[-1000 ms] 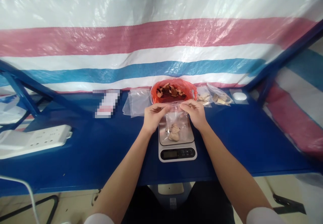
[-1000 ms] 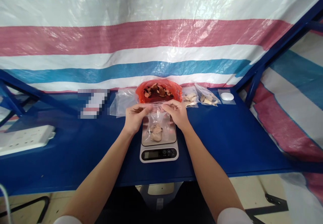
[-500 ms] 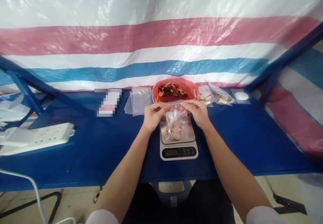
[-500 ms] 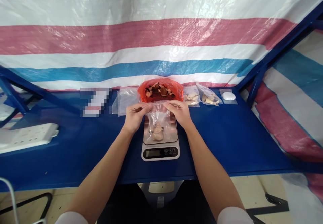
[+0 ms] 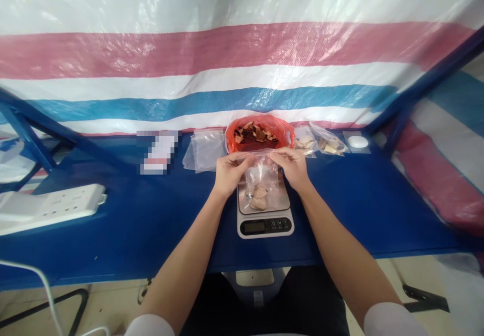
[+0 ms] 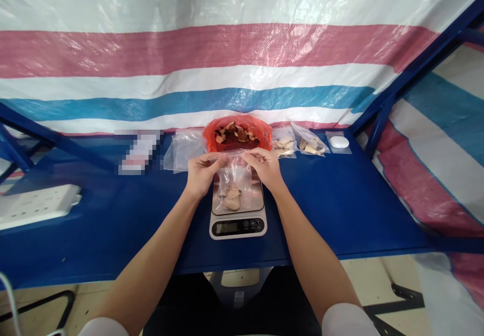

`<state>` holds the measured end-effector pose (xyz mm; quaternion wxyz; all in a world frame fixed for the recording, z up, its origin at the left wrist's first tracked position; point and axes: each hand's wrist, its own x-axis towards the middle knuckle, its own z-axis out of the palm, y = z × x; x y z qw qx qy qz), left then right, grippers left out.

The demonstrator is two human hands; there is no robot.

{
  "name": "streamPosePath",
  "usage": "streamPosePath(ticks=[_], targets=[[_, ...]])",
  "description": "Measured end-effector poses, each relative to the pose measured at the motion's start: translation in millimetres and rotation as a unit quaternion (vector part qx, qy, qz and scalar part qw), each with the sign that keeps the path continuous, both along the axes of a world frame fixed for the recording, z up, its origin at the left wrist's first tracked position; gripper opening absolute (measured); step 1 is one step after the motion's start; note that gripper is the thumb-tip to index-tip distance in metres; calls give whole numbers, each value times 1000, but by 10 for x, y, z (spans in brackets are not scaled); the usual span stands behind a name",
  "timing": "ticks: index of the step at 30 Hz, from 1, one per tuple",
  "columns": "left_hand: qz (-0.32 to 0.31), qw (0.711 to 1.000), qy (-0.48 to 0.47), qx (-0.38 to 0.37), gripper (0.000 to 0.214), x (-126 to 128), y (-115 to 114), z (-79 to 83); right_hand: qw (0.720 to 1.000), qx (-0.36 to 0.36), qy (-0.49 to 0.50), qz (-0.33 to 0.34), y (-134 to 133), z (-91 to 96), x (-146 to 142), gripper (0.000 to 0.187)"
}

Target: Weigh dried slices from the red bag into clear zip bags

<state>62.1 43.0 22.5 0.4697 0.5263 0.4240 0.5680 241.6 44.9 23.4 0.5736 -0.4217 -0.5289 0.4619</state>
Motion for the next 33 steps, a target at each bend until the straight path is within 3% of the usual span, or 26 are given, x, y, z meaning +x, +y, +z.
streamPosePath(ticks=[5,9,15,24,33], targets=[[9,1000,19,20,18,6,-19,28,999,-24,-14,29,16,-57,8,28],[4,1000,22,11,19,0,-21,25,999,-5,-27,28,33,-88,32,25],[-5,1000,14,13,23,-28,12,-4,999,-12,-35,38,16,-3,69,26],[-45,999,4,28,23,-10,5,63,998,-33,13,51,50,-92,81,29],[-92,995,22,13,25,-31,150,68,1000,-12,-8,-8,37,-67,67,25]])
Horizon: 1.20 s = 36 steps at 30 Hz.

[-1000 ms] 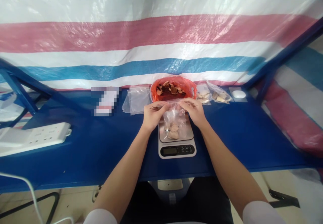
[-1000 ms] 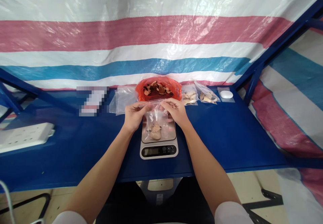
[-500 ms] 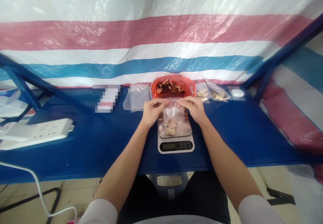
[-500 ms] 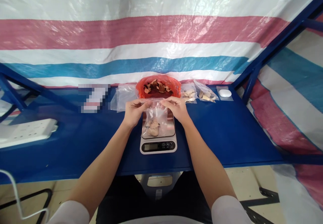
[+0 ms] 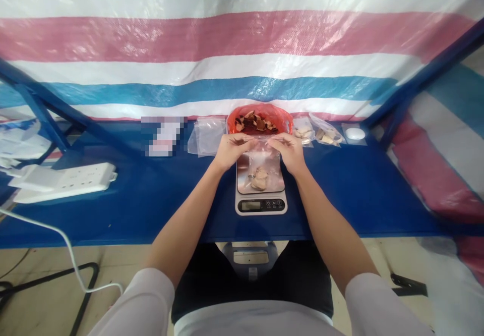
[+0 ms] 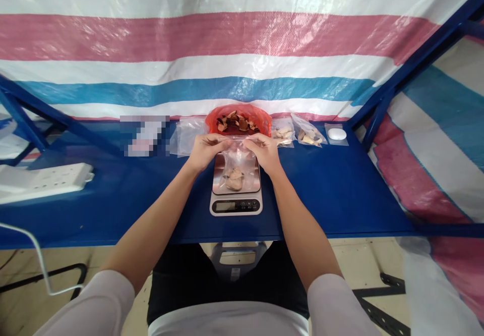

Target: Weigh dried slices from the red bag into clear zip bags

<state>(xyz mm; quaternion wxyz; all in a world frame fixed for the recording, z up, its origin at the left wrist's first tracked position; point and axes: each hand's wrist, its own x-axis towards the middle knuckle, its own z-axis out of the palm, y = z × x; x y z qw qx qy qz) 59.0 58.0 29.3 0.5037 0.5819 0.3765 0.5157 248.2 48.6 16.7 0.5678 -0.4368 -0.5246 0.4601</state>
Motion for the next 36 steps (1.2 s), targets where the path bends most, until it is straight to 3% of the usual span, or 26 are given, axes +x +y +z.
streamPosePath(ticks=[6,14,24,36], targets=[[64,997,-36,9,24,-15,-25,-83,999,16,4,37,9,-35,-5,28],[47,998,-34,8,24,-3,-139,-68,999,-11,2,39,-43,22,-52,26],[40,999,-19,-24,24,-51,-84,-103,999,-38,28,10,-19,26,-48,28],[47,999,-13,11,19,-30,-118,-78,998,-52,7,34,-36,52,-51,30]])
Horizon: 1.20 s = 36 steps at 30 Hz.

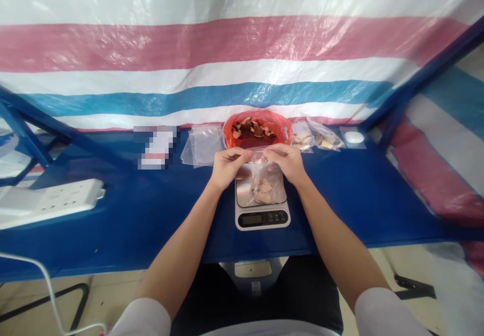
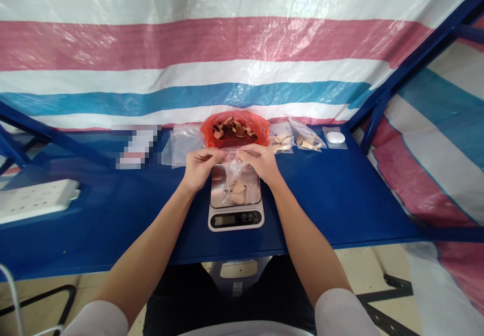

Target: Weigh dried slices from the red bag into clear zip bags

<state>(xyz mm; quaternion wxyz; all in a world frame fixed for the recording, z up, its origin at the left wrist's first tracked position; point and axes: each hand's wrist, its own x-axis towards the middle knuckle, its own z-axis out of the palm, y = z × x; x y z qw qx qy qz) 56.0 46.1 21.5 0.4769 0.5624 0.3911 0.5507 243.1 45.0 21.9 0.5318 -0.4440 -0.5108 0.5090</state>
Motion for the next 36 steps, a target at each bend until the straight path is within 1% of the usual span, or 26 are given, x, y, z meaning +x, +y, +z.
streamPosePath(ticks=[3,6,12,16,21,23,27,29,31,36], targets=[[5,1000,7,1,19,11,-6,6,1000,15,0,-7,5,-16,-10,29],[-4,1000,6,-2,22,29,-20,23,1000,21,4,-5,0,-16,-7,28],[2,1000,2,-6,24,36,-34,38,1000,3,0,13,-33,67,-9,27],[2,1000,8,-9,25,36,-38,34,1000,0,-5,-15,-56,106,-34,29],[-6,1000,3,-7,27,62,-55,34,999,15,-24,-37,-46,70,-34,27],[-5,1000,12,0,26,67,-54,34,999,14,-28,-27,-31,51,-10,27],[1,1000,17,-4,25,41,-28,18,999,5,-39,32,6,27,85,27],[6,1000,9,-9,25,15,-7,5,998,16,-44,32,22,14,131,26],[11,1000,0,-10,23,-9,11,-5,998,27,-50,19,31,3,155,26],[4,1000,-4,-4,22,-29,27,-7,995,69,-78,0,18,2,128,27]])
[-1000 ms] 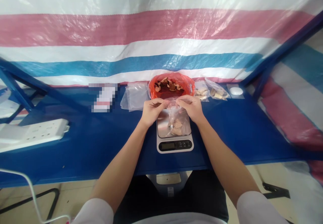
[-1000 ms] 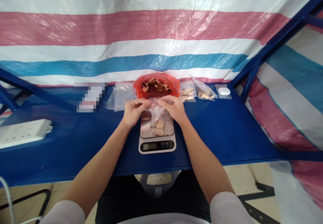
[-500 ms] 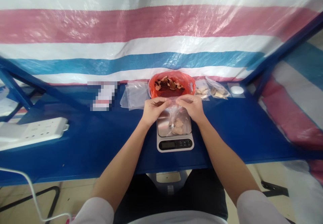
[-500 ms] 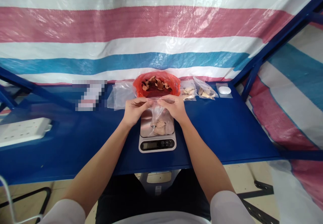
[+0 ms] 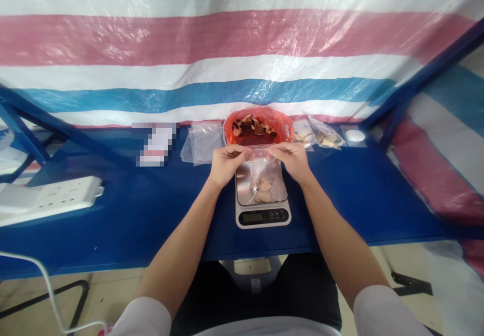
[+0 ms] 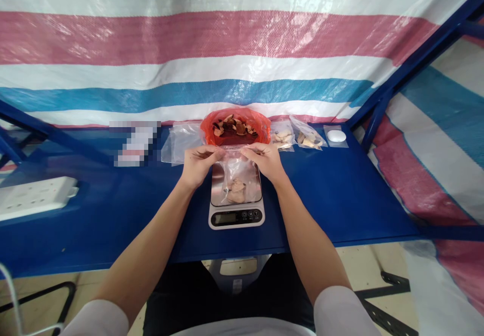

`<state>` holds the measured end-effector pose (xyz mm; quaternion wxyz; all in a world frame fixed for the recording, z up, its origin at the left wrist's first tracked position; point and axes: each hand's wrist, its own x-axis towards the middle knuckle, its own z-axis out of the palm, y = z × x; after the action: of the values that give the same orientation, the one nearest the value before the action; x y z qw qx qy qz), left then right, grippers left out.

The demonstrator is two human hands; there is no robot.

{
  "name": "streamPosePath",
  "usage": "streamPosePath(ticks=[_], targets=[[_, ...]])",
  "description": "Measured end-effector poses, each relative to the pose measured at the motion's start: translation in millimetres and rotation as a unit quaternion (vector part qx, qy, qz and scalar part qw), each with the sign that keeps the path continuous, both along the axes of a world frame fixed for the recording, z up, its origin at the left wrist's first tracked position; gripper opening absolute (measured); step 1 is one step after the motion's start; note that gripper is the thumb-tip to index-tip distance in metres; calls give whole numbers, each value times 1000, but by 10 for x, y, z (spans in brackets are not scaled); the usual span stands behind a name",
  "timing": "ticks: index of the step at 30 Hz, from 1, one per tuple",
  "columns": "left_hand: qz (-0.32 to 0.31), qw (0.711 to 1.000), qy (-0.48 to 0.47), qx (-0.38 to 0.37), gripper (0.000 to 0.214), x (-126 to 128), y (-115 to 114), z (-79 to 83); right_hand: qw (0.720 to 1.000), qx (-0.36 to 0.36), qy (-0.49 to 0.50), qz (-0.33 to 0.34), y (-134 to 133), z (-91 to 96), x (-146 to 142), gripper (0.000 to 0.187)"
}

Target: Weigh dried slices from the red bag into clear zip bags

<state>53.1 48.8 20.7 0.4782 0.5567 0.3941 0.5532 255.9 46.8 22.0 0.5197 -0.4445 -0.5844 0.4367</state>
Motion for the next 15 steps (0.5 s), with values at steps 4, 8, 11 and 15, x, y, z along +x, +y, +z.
streamPosePath(ticks=[4,8,11,15], targets=[[14,1000,-7,-9,26,-4,12,-10,1000,12,-2,7,-15,23,-8,27],[33,999,-10,-8,26,-24,28,-18,1000,-4,19,-2,-19,49,16,24],[37,999,-12,-13,26,-29,24,-11,999,7,41,-4,-16,53,30,21],[30,999,-19,-17,26,0,-1,7,999,34,23,-3,-12,46,39,21]])
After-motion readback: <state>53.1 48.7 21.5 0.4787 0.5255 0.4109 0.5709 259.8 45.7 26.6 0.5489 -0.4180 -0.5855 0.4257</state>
